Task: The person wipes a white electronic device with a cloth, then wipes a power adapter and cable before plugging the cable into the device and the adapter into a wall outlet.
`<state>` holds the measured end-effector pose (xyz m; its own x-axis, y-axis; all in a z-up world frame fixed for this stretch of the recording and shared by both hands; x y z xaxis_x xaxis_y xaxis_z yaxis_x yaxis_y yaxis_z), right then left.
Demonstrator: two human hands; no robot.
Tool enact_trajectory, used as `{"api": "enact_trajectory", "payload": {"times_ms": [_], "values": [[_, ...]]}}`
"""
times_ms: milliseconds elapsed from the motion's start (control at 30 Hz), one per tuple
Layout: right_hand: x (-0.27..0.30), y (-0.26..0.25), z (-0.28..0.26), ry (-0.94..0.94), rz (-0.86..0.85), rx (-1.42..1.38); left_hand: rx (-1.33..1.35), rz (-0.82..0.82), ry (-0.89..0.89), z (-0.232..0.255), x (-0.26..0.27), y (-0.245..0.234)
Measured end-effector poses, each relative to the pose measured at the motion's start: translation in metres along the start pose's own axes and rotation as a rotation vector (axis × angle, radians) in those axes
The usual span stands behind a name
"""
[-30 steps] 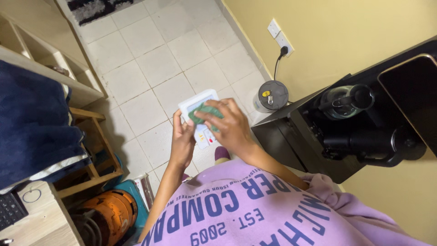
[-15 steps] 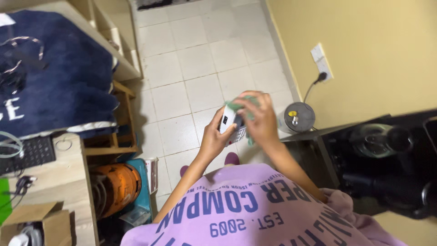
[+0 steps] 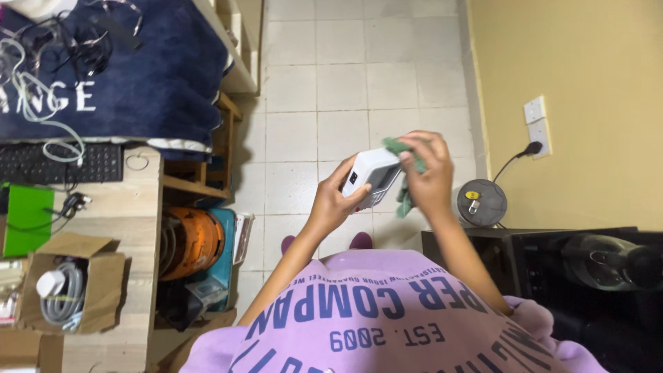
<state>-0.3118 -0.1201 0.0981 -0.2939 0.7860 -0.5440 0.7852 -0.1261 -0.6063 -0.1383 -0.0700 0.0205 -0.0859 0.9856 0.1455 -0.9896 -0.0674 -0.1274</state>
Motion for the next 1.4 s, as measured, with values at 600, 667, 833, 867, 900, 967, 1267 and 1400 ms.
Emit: {"api": "enact_trajectory", "payload": {"times_ms": [600, 667, 833, 867, 900, 967, 1267, 1400], "values": [[0.041, 0.070, 0.023, 0.831, -0.287, -1.158, 0.753, 0.090, -0.010, -0.039, -0.007, -0.030], [0.047, 0.071, 0.037, 0.940, -0.217, -1.119, -0.337, 0.378, 0.312, -0.005, 0.006, -0.044], [0.036, 0.067, 0.048, 0.812, -0.157, -0.993, -0.841, 0.149, 0.461, 0.029, 0.027, 0.013], [0.033, 0.066, 0.046, 0.777, -0.155, -0.924, -0.923, 0.084, 0.352, 0.026, 0.027, 0.021], [0.034, 0.065, 0.041, 0.776, -0.157, -0.924, -0.923, 0.086, 0.350, 0.028, 0.030, 0.021], [0.023, 0.055, 0.017, 0.431, -0.213, -0.544, -0.808, 0.324, 0.508, 0.042, 0.041, 0.008], [-0.015, 0.066, 0.020, 0.667, 0.063, -1.073, 1.109, 0.181, -0.069, -0.104, 0.028, -0.028], [-0.021, 0.106, -0.061, -0.043, -0.208, -0.247, 1.192, 0.163, -0.131, -0.101, 0.024, -0.052]]}}
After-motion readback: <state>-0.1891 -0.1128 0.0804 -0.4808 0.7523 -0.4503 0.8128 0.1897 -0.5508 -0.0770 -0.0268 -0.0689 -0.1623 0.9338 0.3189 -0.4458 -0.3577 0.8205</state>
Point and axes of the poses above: each hand's wrist, its own x-axis away from the middle knuckle, its own y-axis out of the palm, z = x × y, the point moved 7 cm from there along -x, towards the middle knuckle, and after that the axes turned 2 degrees about -y, right-handed, at the moved point
